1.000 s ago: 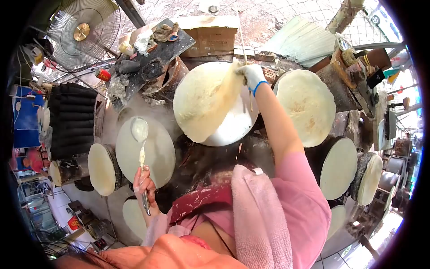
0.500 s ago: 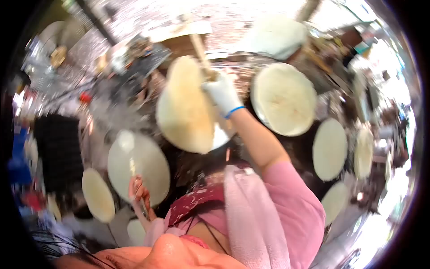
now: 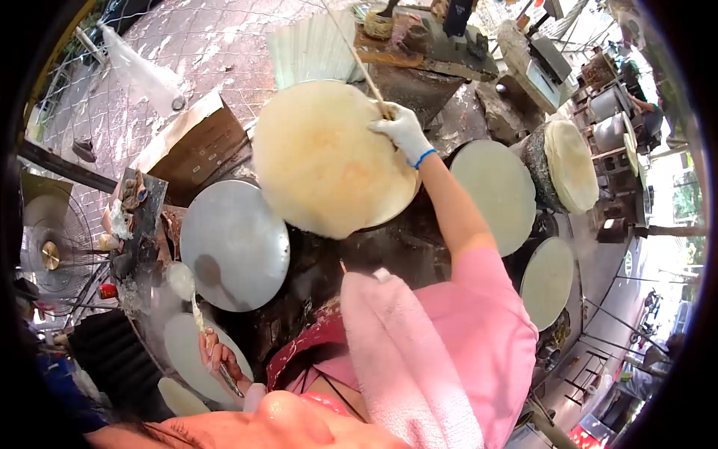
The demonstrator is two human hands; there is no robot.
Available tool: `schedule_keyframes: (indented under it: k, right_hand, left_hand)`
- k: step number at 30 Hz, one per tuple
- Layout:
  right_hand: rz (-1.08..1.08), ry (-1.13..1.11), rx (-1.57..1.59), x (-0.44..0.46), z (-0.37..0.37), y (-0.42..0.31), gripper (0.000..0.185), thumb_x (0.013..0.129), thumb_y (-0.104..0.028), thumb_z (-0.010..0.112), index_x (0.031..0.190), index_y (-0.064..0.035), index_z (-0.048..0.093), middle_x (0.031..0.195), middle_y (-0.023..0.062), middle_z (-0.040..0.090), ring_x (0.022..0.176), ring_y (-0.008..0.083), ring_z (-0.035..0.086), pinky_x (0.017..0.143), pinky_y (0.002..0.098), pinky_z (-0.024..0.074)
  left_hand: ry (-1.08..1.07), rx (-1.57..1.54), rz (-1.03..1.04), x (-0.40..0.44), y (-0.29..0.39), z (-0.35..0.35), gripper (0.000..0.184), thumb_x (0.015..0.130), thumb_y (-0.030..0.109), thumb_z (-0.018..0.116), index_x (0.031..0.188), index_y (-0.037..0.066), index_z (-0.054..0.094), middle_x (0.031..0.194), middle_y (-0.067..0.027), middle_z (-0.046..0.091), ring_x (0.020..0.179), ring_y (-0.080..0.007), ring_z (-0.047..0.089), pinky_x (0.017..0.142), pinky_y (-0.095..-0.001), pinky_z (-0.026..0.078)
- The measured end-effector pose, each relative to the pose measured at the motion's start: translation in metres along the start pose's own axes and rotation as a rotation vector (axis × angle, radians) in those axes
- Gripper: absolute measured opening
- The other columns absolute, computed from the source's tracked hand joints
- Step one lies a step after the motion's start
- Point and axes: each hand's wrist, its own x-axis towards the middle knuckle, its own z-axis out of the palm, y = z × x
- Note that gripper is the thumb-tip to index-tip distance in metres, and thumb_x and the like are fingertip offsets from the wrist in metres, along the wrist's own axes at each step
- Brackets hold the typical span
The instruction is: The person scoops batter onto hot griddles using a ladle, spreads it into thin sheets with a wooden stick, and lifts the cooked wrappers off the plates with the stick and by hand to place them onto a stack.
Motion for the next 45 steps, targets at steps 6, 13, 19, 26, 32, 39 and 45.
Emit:
schedule_keyframes:
  k: [6,13,19,26,32,39,45]
  right_hand:
    - [0.031,0.045,-0.166,0.029,-0.105,0.132,0.048,0.080,-0.002,0.073,0.125,0.0017,0.059,0.114,0.0071,0.067,0.099,0.0140,0.061,0.091,0.0290,0.0481]
    - [-0.060,0.304,-0.373,-0.030,-0.109,0.100,0.072,0.082,-0.016,0.079,0.140,0.0045,0.044,0.124,0.0113,0.063,0.109,0.0114,0.058,0.096,0.0271,0.0449]
    - [0.085,0.298,0.170,-0.081,-0.102,0.146,0.083,0.081,-0.016,0.081,0.146,0.0043,0.034,0.123,0.0075,0.062,0.107,0.0147,0.059,0.092,0.0265,0.0478]
    - [0.142,0.453,-0.494,-0.046,-0.076,0.141,0.090,0.078,-0.015,0.078,0.152,-0.0059,0.026,0.122,0.0182,0.065,0.108,0.0230,0.065,0.092,0.0311,0.0492]
    - [-0.094,0.460,-0.244,-0.055,-0.027,0.053,0.067,0.079,-0.003,0.072,0.141,-0.0019,0.046,0.127,0.0150,0.063,0.110,0.0208,0.064,0.093,0.0303,0.0492]
    - [-0.014,0.475,0.112,-0.086,-0.055,-0.072,0.040,0.077,0.004,0.072,0.116,0.0037,0.063,0.098,0.0081,0.068,0.082,0.0139,0.065,0.076,0.0267,0.0531]
    - [-0.010,0.473,-0.279,-0.136,-0.265,-0.122,0.044,0.072,0.000,0.074,0.115,0.0040,0.064,0.098,0.0072,0.068,0.087,0.0145,0.065,0.080,0.0281,0.0516]
  left_hand:
    - [-0.009,-0.109,-0.124,0.015,-0.079,0.049,0.038,0.107,0.028,0.028,0.117,-0.007,0.040,0.074,-0.0065,0.050,0.038,-0.0068,0.042,0.043,-0.0245,0.027]
    - [-0.072,-0.127,-0.256,0.037,-0.120,0.082,0.042,0.108,0.029,0.026,0.122,-0.009,0.038,0.075,-0.0075,0.050,0.039,-0.0106,0.045,0.045,-0.0258,0.029]
    - [-0.104,-0.017,-0.329,0.068,-0.116,0.077,0.043,0.108,0.026,0.026,0.120,-0.013,0.040,0.075,-0.0060,0.049,0.035,-0.0083,0.041,0.039,-0.0239,0.025]
    - [-0.046,0.039,-0.383,0.088,-0.102,0.071,0.038,0.108,0.024,0.030,0.118,-0.010,0.043,0.072,-0.0022,0.047,0.034,-0.0057,0.038,0.036,-0.0222,0.023]
    - [-0.005,0.165,-0.388,0.098,-0.087,0.061,0.033,0.107,0.023,0.034,0.114,-0.007,0.047,0.068,0.0011,0.044,0.033,-0.0044,0.034,0.034,-0.0214,0.022]
    - [0.048,0.307,-0.333,0.093,-0.093,0.064,0.031,0.106,0.026,0.041,0.111,-0.004,0.050,0.067,0.0050,0.042,0.033,-0.0016,0.032,0.034,-0.0200,0.020]
    - [-0.235,0.158,-0.365,0.097,-0.111,0.028,0.037,0.109,0.022,0.026,0.123,-0.010,0.040,0.077,-0.0012,0.045,0.038,-0.0034,0.039,0.040,-0.0219,0.023]
